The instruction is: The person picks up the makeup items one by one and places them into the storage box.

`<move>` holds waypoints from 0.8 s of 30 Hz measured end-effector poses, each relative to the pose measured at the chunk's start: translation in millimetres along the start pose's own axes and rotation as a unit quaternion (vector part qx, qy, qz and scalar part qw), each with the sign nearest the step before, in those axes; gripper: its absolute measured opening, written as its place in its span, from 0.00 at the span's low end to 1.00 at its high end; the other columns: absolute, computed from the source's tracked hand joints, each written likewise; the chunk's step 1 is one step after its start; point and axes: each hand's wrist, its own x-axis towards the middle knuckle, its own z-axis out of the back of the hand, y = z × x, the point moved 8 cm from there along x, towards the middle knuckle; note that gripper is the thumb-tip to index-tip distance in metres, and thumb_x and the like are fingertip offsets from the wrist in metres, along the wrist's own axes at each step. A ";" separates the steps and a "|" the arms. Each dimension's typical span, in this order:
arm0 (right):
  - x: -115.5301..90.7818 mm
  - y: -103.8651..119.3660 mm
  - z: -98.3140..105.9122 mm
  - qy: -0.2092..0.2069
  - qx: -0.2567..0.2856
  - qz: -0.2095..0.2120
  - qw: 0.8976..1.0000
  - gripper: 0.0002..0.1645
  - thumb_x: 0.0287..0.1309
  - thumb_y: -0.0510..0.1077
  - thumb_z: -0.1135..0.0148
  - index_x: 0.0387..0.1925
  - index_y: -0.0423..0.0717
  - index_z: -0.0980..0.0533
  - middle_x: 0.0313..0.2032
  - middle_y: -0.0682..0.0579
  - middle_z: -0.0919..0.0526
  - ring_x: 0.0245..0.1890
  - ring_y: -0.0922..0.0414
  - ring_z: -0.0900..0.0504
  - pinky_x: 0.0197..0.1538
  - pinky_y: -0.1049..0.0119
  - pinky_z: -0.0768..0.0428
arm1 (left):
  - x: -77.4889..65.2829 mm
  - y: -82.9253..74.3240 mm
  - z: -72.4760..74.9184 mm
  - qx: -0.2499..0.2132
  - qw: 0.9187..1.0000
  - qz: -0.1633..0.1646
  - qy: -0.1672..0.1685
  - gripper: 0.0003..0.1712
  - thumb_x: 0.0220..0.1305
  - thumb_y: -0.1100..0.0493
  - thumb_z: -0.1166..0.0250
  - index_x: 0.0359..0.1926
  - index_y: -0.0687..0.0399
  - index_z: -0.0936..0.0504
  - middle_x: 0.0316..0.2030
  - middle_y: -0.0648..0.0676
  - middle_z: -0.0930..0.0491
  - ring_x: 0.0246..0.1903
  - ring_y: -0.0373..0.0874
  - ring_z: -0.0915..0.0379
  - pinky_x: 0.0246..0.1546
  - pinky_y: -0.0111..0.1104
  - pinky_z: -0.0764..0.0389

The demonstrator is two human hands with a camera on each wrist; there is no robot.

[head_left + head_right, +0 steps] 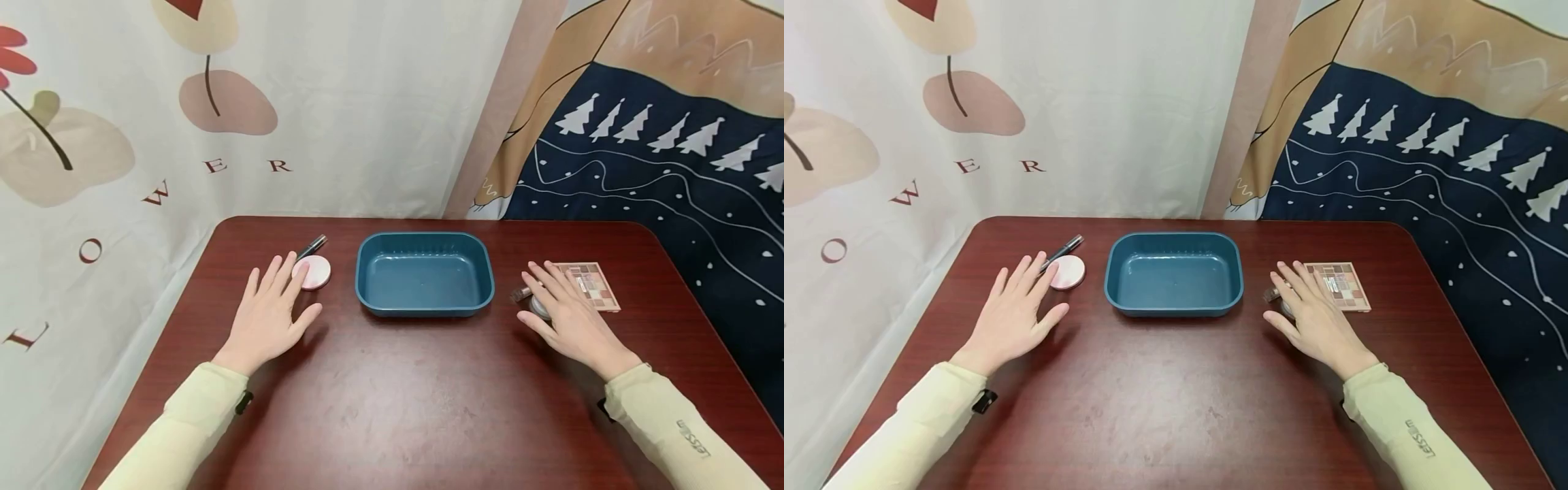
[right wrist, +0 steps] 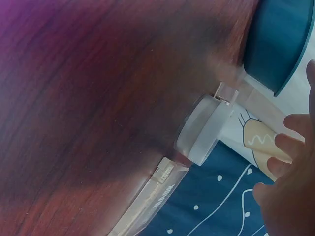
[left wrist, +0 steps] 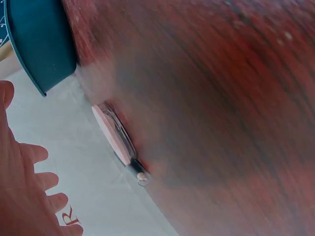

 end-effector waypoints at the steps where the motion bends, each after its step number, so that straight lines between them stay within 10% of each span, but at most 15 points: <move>1: 0.4 -0.2 0.3 -0.002 0.002 0.001 1.000 0.44 0.66 0.53 0.33 0.75 0.36 0.35 0.76 0.36 0.38 0.80 0.40 0.50 0.81 0.51 0.59 | 0.5 -1.3 0.2 0.000 1.000 -0.001 -0.001 0.44 0.73 0.39 0.43 0.78 0.60 0.39 0.79 0.64 0.46 0.78 0.64 0.53 0.75 0.62 0.55; 11: 2.7 -11.1 -0.8 0.024 0.008 -0.053 0.998 0.42 0.66 0.54 0.32 0.73 0.38 0.33 0.75 0.37 0.36 0.73 0.35 0.38 0.66 0.32 0.32 | 7.8 -15.1 2.8 -0.018 0.999 -0.017 -0.021 0.43 0.72 0.41 0.41 0.77 0.62 0.36 0.76 0.65 0.39 0.77 0.63 0.48 0.74 0.61 0.50; 24: -3.7 -24.5 -3.7 0.014 0.000 -0.091 0.996 0.41 0.64 0.50 0.30 0.70 0.33 0.31 0.70 0.32 0.33 0.68 0.34 0.33 0.63 0.32 0.29 | 25.0 -37.4 1.9 -0.034 0.997 -0.060 -0.040 0.37 0.71 0.40 0.41 0.64 0.68 0.25 0.64 0.64 0.26 0.68 0.60 0.34 0.68 0.57 0.36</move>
